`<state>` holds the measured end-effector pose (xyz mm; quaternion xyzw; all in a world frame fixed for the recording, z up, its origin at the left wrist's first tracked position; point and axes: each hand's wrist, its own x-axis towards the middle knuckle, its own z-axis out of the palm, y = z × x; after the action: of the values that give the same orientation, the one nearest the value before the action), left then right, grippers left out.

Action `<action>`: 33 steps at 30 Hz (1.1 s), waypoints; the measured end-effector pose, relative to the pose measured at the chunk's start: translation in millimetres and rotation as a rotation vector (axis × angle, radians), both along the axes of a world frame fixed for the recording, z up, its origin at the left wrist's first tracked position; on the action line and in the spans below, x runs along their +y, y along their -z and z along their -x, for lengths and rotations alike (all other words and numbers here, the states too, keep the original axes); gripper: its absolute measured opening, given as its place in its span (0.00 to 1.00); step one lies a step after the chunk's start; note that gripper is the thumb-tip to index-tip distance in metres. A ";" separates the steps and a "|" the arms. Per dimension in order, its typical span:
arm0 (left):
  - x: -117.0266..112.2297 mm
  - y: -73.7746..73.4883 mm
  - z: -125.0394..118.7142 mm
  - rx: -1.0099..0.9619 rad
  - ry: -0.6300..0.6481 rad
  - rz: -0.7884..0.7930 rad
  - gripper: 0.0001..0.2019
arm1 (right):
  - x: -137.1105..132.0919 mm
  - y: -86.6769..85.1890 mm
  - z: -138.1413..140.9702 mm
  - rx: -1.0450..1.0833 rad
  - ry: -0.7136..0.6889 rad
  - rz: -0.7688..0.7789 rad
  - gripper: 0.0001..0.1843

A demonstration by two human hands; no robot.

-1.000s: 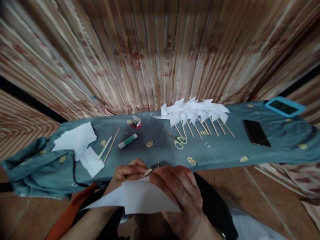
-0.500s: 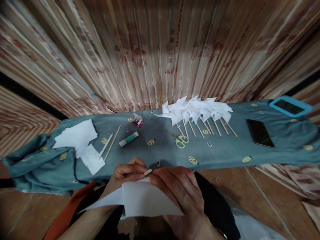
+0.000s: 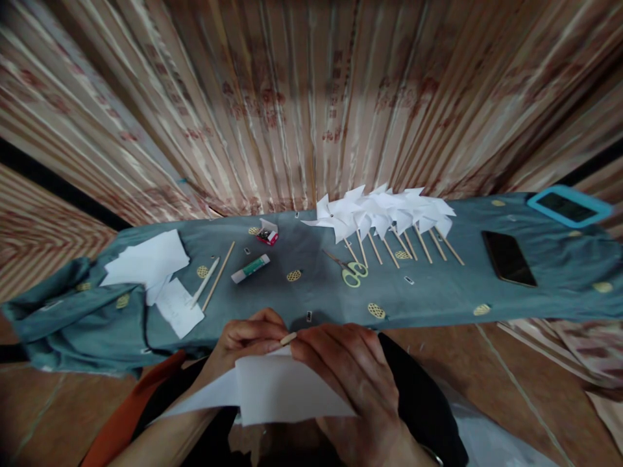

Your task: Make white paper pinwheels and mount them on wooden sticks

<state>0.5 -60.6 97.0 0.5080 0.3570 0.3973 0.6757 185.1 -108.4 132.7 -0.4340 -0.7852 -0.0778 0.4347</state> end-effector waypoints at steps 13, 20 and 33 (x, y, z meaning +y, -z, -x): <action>0.9 -1.1 -1.2 -0.015 0.000 0.006 0.09 | -0.8 2.6 -9.9 -0.102 -0.012 0.005 0.08; -1.6 -0.7 -3.5 -0.027 -0.002 0.050 0.09 | -4.4 4.9 -10.8 -0.092 -0.050 0.062 0.12; -0.7 -0.3 -2.3 -0.003 -0.006 0.015 0.11 | -5.4 8.8 -14.7 -0.110 -0.052 0.099 0.13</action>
<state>2.8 -61.2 97.2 0.5013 0.3606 0.3972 0.6789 199.8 -113.8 123.9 -0.4297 -0.8218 -0.0512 0.3708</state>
